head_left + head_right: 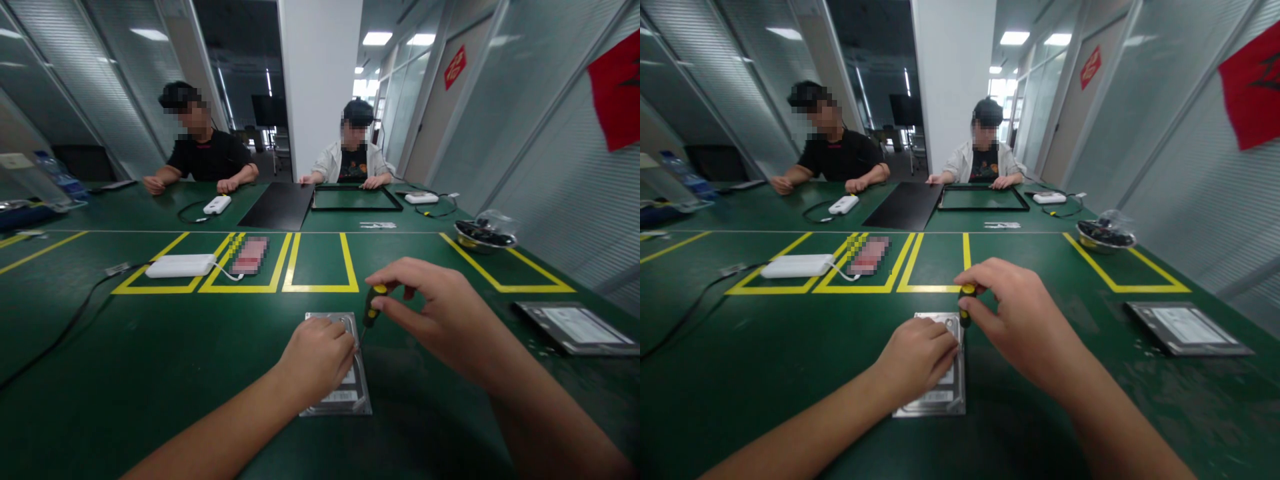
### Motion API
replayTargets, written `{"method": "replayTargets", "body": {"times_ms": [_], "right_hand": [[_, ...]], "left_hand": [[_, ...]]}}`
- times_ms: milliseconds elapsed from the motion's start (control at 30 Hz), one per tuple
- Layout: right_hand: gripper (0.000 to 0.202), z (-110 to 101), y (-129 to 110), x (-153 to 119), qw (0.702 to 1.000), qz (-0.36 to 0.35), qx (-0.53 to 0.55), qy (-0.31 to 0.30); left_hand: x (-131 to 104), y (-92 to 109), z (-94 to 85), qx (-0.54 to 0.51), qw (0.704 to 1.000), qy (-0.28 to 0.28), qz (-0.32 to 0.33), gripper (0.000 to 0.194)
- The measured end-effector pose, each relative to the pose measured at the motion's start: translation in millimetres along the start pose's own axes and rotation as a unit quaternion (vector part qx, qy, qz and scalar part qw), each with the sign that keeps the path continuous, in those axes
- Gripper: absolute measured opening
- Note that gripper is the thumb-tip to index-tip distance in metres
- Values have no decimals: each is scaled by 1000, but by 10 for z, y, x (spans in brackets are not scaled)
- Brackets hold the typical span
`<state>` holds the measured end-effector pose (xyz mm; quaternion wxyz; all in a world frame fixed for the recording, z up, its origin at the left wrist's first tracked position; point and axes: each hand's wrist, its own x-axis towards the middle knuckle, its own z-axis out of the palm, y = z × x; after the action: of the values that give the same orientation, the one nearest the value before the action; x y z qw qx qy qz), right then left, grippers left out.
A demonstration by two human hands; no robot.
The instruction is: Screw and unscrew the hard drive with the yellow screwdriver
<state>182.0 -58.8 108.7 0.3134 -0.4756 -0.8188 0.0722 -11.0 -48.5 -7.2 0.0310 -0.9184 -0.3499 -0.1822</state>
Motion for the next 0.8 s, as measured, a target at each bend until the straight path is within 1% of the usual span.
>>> {"method": "replayTargets", "body": {"times_ms": [100,267,300,433,500,567,633,800], "right_hand": [[19,-5,-12,1,1000,2,-2,-3],[4,0,-33,6,1000,-13,4,-10],[5,-2,-34,3,1000,-13,3,-9],[22,-14,-30,-15,1000,-5,5,-5],[20,-13,-29,-15,1000,-7,10,-10],[12,-5,-29,-7,1000,-13,12,-12],[8,-1,-28,2,1000,-16,11,-10],[23,-26,-32,-2,999,-20,36,-24]], "left_hand": [[2,6,-8,-1,1000,3,1,17],[12,5,-18,-2,1000,13,6,17],[13,5,-19,-2,1000,13,7,18],[10,5,-20,2,1000,6,6,18],[6,6,-22,5,1000,1,5,17],[4,5,-23,5,1000,-3,4,16],[6,4,-24,5,1000,-2,3,16],[14,2,-19,5,1000,-6,0,18]]}}
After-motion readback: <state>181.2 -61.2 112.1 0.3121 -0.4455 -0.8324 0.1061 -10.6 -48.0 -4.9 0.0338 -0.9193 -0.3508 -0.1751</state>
